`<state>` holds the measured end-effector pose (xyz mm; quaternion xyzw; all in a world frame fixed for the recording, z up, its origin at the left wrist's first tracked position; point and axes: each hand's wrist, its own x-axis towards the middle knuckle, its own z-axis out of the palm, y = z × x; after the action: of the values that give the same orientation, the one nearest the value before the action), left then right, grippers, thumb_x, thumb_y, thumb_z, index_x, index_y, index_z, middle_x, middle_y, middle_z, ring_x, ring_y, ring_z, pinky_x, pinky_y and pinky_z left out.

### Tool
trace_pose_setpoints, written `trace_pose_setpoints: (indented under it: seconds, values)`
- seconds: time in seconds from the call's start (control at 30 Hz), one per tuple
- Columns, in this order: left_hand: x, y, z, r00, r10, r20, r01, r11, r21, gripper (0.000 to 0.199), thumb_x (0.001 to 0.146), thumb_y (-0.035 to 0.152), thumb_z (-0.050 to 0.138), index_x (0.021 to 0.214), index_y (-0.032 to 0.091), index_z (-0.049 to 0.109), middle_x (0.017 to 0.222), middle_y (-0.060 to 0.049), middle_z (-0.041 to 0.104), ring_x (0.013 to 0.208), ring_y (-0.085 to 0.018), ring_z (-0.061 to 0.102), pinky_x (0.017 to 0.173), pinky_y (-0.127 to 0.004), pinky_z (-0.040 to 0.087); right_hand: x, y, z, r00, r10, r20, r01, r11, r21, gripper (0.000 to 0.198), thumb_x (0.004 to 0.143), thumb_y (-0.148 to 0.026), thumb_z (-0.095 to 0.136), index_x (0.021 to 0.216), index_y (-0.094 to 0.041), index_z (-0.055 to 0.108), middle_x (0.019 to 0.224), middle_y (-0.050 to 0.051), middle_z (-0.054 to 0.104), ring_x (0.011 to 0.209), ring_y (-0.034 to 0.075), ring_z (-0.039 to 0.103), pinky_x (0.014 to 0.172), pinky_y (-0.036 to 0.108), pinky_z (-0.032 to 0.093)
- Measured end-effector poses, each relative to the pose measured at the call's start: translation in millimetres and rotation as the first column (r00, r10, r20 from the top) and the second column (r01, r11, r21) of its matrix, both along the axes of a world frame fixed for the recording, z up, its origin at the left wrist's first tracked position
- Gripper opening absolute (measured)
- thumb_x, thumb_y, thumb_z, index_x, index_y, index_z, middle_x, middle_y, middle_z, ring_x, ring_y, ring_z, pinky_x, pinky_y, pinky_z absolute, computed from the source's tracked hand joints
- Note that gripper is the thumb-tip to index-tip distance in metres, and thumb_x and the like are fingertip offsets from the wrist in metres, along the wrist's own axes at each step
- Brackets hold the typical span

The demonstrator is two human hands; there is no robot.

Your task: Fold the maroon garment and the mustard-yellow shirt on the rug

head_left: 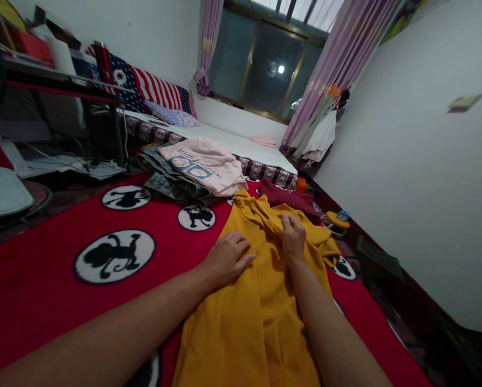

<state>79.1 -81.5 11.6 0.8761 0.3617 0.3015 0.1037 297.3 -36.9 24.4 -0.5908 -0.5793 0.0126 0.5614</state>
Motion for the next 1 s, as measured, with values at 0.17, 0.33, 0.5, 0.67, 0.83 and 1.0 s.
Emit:
trace_pose_setpoints:
  seconds: [0.17, 0.33, 0.5, 0.67, 0.83, 1.0]
  values:
    - [1.2, 0.3, -1.7, 1.0, -0.008, 0.0, 0.008, 1.0, 0.003, 0.023, 0.091, 0.033, 0.056, 0.103, 0.017, 0.067, 0.106, -0.008, 0.064, 0.103, -0.023, 0.056, 0.092, -0.034, 0.045, -2.2, 2.8, -9.7, 0.967, 0.108, 0.233, -0.092, 0.993, -0.077, 0.05, 0.08, -0.048, 0.06, 0.116, -0.014, 0.063, 0.116, 0.015, 0.065, 0.104, 0.026, 0.06, 0.094, 0.039, 0.044]
    - [1.8, -1.0, -1.6, 1.0, 0.0, -0.012, 0.0, 1.0, 0.012, 0.022, 0.091, 0.031, 0.056, 0.104, 0.017, 0.066, 0.108, -0.009, 0.063, 0.105, -0.023, 0.056, 0.095, -0.035, 0.045, 2.7, 9.8, -19.1, 0.961, 0.12, 0.25, -0.082, 0.984, -0.159, 0.035, 0.085, -0.043, 0.051, 0.1, -0.017, 0.07, 0.101, 0.01, 0.07, 0.093, 0.023, 0.062, 0.086, 0.035, 0.045]
    - [0.3, 1.6, -3.4, 0.997, -0.026, 0.069, 0.028, 0.999, -0.035, 0.022, 0.089, 0.028, 0.057, 0.105, 0.018, 0.067, 0.109, -0.008, 0.066, 0.106, -0.022, 0.058, 0.095, -0.034, 0.045, 14.2, 13.2, -20.2, 0.999, -0.003, -0.032, -0.002, 0.989, -0.147, 0.05, 0.087, -0.055, 0.041, 0.069, -0.016, 0.067, 0.068, 0.006, 0.067, 0.066, 0.019, 0.057, 0.064, 0.028, 0.041]
    - [3.0, 32.1, 0.6, 0.961, 0.096, 0.259, -0.069, 0.991, -0.113, 0.026, 0.087, 0.022, 0.056, 0.11, 0.016, 0.067, 0.11, -0.008, 0.069, 0.102, -0.02, 0.063, 0.093, -0.032, 0.049, 16.4, 15.9, -27.2, 0.99, -0.007, -0.144, -0.02, 0.981, -0.191, 0.052, 0.084, -0.058, 0.042, 0.075, -0.015, 0.072, 0.072, 0.008, 0.07, 0.07, 0.02, 0.061, 0.063, 0.028, 0.041]
    - [31.8, 92.6, 21.4, 0.94, 0.201, 0.277, -0.172, 0.977, -0.123, 0.031, 0.083, 0.011, 0.055, 0.111, 0.013, 0.068, 0.114, -0.011, 0.069, 0.103, -0.019, 0.065, 0.096, -0.03, 0.047, 16.1, 15.3, -28.4, 0.994, -0.027, -0.104, 0.005, 0.978, -0.207, 0.049, 0.084, -0.055, 0.044, 0.072, -0.017, 0.072, 0.074, 0.007, 0.071, 0.073, 0.02, 0.063, 0.066, 0.028, 0.041]
    - [75.4, 149.0, 36.5, 0.952, 0.271, 0.145, -0.234, 0.945, -0.227, 0.023, 0.078, 0.007, 0.054, 0.089, 0.014, 0.072, 0.098, -0.01, 0.073, 0.097, -0.021, 0.065, 0.092, -0.032, 0.048, 15.7, 10.2, -25.1, 0.998, 0.004, -0.066, -0.017, 0.981, -0.195, 0.045, 0.084, -0.052, 0.045, 0.062, -0.018, 0.064, 0.065, 0.005, 0.065, 0.065, 0.017, 0.057, 0.063, 0.027, 0.038]
